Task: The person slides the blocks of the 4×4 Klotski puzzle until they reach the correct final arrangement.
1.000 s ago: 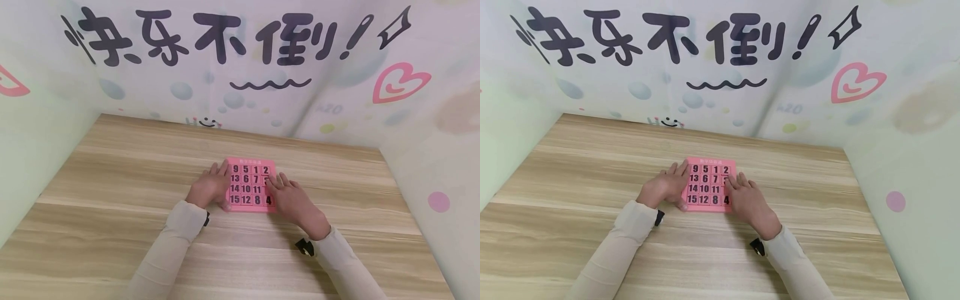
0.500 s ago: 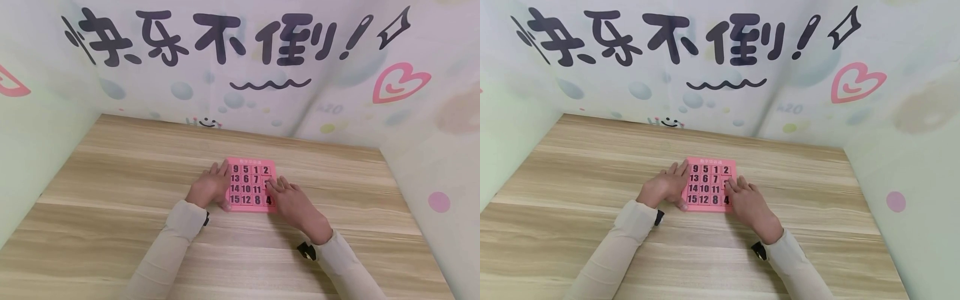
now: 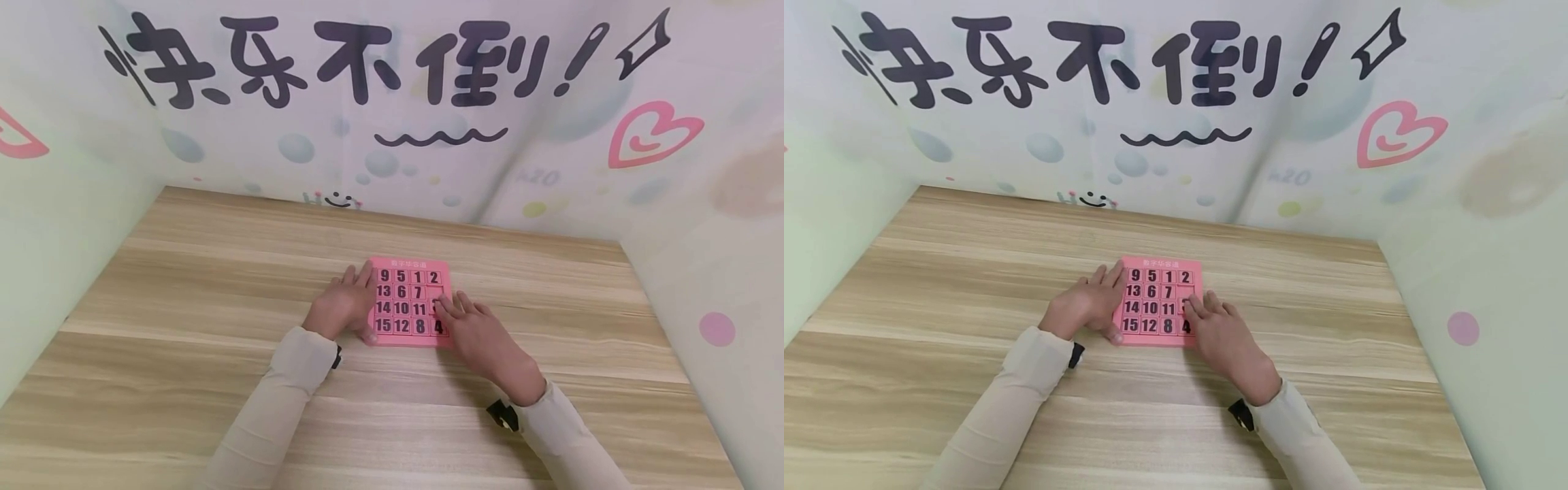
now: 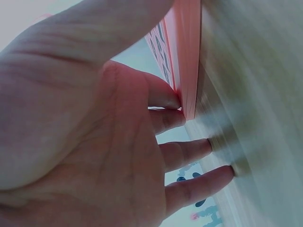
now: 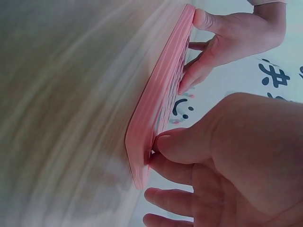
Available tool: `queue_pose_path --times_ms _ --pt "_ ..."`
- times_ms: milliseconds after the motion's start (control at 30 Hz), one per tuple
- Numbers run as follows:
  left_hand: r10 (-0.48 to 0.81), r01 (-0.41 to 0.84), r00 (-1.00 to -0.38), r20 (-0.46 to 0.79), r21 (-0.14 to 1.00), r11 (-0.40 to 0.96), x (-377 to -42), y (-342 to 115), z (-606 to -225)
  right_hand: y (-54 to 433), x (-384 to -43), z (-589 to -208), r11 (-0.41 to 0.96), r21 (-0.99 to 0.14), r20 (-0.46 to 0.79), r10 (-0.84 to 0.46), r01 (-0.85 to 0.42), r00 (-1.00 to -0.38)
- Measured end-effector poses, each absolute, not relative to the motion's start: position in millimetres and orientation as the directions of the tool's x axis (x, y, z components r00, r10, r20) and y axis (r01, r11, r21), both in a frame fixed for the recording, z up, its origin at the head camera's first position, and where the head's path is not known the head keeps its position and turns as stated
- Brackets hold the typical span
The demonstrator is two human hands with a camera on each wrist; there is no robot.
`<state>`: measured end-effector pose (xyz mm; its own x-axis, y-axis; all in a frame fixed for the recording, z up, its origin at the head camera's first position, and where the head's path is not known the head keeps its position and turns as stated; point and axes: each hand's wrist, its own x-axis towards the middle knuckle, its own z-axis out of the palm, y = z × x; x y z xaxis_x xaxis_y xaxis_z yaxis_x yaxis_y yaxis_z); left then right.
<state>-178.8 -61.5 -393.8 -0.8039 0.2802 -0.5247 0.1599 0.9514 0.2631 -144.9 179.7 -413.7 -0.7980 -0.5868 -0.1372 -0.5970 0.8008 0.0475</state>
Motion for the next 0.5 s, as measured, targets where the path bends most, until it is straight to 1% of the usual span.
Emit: queue_pose_path --times_ms 500 --pt "0.277 0.149 -0.804 -0.526 0.273 0.95 -179.1 -61.2 -394.2 180.3 -141.2 -413.2 0.792 0.067 -0.134 -0.596 -0.607 -0.792"
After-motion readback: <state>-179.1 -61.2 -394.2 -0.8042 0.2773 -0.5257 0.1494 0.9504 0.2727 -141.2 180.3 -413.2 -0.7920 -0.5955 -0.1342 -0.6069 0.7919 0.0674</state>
